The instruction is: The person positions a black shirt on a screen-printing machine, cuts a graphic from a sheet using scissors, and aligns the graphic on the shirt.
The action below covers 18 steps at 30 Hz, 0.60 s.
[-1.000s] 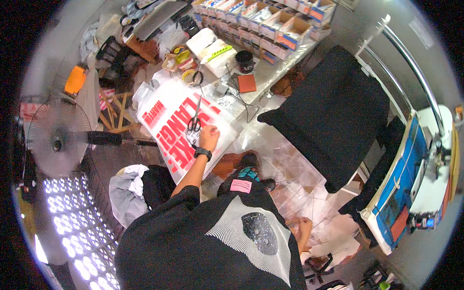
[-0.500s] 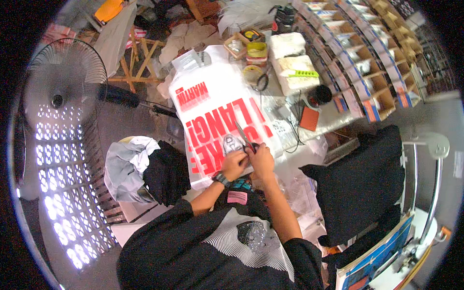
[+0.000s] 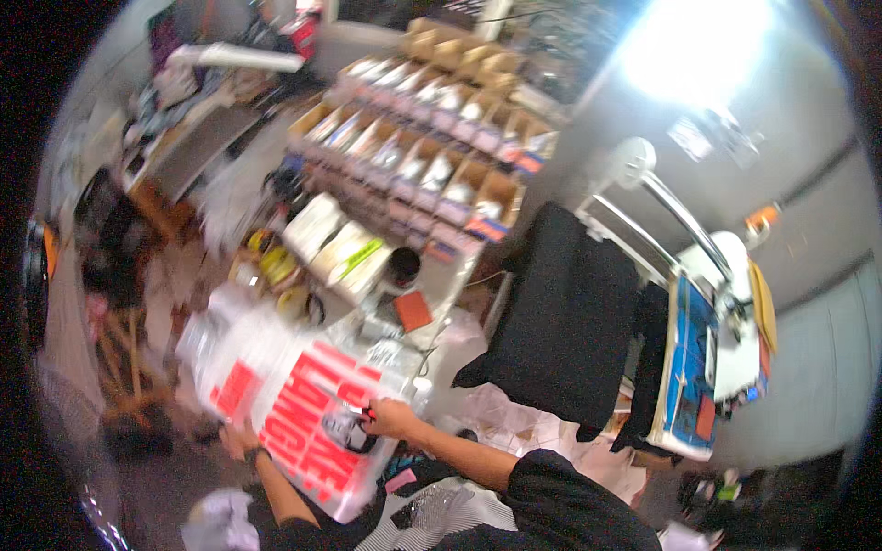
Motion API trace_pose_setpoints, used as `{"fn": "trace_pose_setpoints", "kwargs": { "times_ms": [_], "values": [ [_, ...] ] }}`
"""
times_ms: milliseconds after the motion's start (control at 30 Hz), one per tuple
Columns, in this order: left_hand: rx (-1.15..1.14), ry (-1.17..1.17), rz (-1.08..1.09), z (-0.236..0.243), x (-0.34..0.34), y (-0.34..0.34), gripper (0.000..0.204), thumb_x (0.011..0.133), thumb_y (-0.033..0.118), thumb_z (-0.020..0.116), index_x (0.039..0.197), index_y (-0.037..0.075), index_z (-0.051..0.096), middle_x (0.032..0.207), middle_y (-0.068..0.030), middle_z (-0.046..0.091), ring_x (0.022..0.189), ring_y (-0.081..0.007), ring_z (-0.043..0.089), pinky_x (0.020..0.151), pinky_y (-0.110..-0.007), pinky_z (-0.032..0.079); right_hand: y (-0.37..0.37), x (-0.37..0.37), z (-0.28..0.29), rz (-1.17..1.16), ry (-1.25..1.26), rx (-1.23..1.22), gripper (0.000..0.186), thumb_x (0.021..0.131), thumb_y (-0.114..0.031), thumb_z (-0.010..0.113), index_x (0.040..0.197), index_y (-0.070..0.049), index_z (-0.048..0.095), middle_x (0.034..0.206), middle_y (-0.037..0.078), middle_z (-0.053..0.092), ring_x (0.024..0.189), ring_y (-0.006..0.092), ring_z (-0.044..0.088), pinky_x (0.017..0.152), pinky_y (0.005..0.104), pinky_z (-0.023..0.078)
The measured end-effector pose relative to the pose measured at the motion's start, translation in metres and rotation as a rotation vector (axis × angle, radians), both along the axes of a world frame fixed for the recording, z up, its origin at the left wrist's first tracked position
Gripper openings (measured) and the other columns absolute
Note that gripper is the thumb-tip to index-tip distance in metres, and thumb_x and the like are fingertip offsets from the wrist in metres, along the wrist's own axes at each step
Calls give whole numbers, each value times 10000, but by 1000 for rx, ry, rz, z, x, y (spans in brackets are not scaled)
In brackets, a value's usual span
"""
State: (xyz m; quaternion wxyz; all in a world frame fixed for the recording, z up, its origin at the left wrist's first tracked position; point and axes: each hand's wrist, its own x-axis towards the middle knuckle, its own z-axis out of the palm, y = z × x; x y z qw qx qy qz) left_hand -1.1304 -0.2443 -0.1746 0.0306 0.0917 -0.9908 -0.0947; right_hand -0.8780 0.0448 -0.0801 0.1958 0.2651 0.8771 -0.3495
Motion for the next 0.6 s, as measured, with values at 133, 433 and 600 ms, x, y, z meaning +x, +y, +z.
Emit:
{"fn": "trace_pose_setpoints", "kwargs": {
  "times_ms": [133, 433, 600],
  "values": [
    [-35, -11, 10, -15, -18, 4, 359, 812, 343, 758, 1099, 144, 676, 1203, -15, 567, 1136, -262, 542, 875, -512, 477, 20, 31, 34, -79, 134, -55, 497, 808, -444, 691, 1096, -41, 648, 854, 206, 706, 787, 394, 689, 711, 496, 535],
    [793, 399, -81, 63, 17, 41, 681, 857, 74, 735, 1428, -94, 405, 1227, -278, 608, 881, -235, 640, 711, -384, 534, 33, 183, 13, -596, 450, -366, 443, 843, -221, 750, 1217, -21, 624, 809, 40, 649, 712, 117, 597, 652, 276, 484],
    [869, 499, -329, 260, 91, 145, 478, 922, 119, 701, 1338, -54, 540, 819, -98, 631, 722, -154, 565, 618, -319, 475, 33, 279, 16, -893, 527, -606, 416, 900, -125, 694, 1289, -11, 599, 847, -28, 616, 741, 56, 542, 656, 221, 440]
  ]
}}
